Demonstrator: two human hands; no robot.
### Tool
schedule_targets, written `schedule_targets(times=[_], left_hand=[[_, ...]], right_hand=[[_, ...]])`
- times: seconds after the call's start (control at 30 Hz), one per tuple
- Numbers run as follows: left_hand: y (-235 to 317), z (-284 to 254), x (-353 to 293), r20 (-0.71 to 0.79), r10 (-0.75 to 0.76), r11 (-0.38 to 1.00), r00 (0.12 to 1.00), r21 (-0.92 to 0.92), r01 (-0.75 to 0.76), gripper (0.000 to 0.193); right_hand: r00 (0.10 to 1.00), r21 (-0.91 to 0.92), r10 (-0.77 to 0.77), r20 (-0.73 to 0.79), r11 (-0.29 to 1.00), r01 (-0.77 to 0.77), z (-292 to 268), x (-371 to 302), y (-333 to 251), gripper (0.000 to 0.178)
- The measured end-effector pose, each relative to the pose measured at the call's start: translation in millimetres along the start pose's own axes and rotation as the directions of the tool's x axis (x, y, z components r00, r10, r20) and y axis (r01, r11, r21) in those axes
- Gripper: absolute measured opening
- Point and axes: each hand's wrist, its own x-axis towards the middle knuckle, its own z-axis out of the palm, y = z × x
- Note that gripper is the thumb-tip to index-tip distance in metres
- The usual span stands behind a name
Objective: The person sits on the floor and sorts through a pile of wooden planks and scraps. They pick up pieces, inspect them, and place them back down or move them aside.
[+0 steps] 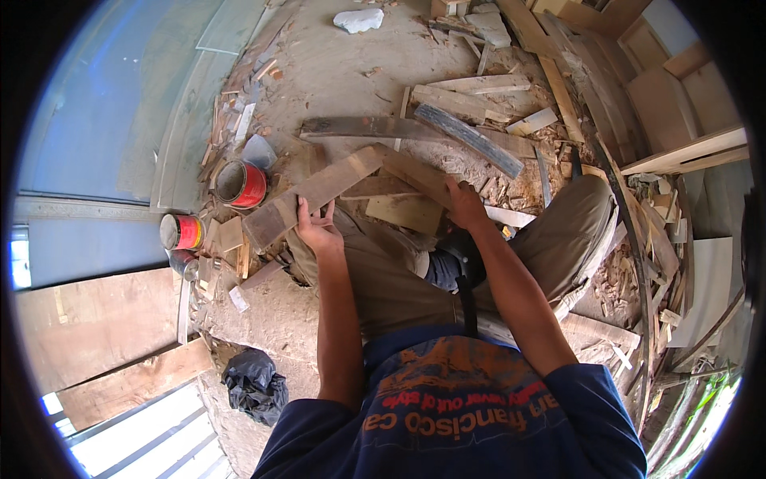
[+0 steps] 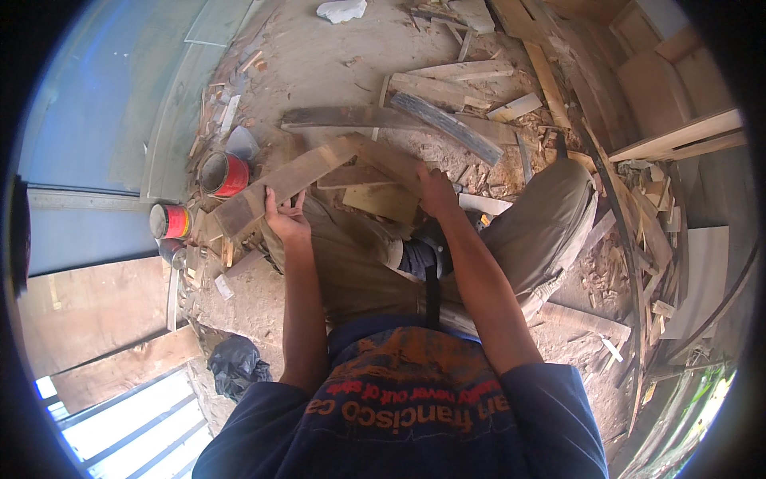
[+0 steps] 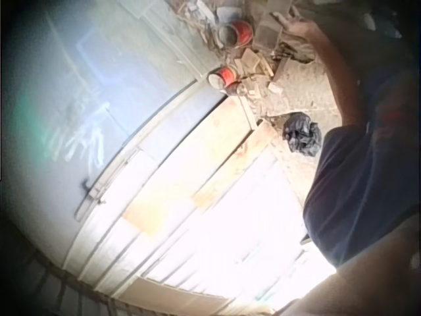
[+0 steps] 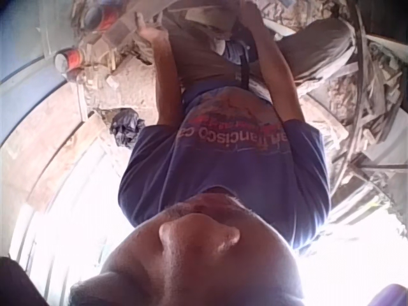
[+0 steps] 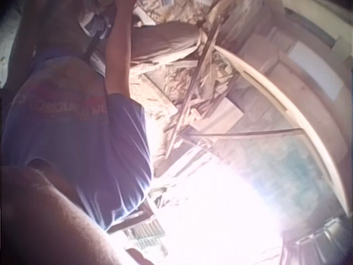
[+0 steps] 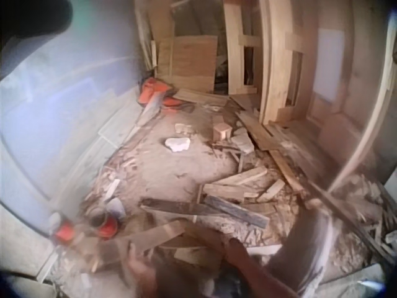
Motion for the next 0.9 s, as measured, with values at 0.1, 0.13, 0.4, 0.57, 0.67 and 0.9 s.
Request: schedule_targets(times=[0.1,0.13,0.4,0.57,0.67,0.9], left_hand=[[4,3,-6,0.018,0.009,0.998,1.0,0.059,-0.01,0.058],[3,6,-6,0.03,0.011,0.997,0.999,0.077,-0.013,0.061],[3,0,-2,-0.004,-0.008,0.998,1.0,0.056,0.008,0.061],[4,1,-3,0.009,-0.008,0.998,1.0,0.059,0.007,0.06],[5,0,-4,0.006,0.001,0.998,1.0,0.069,-0.001,0.059],[2,-3,-2,0.013,0.015,1.0,1.0,0.027,-0.015,0.058]], right_hand=[[0.994,0.117,-0.108,0.025,0.988,0.104,-2,-10,-5,0.074],[0.988,0.158,-0.156,0.005,0.975,0.154,-5,-10,-6,0.075],[0.996,-0.139,0.005,-0.09,0.99,-0.018,20,-6,-29,0.076],[0.99,-0.234,0.075,-0.122,0.967,-0.103,32,-5,-29,0.076],[0.993,-0.221,0.103,-0.055,0.969,-0.112,25,-5,-33,0.074],[0.958,-0.115,0.237,0.16,0.968,-0.221,42,0,-13,0.072]])
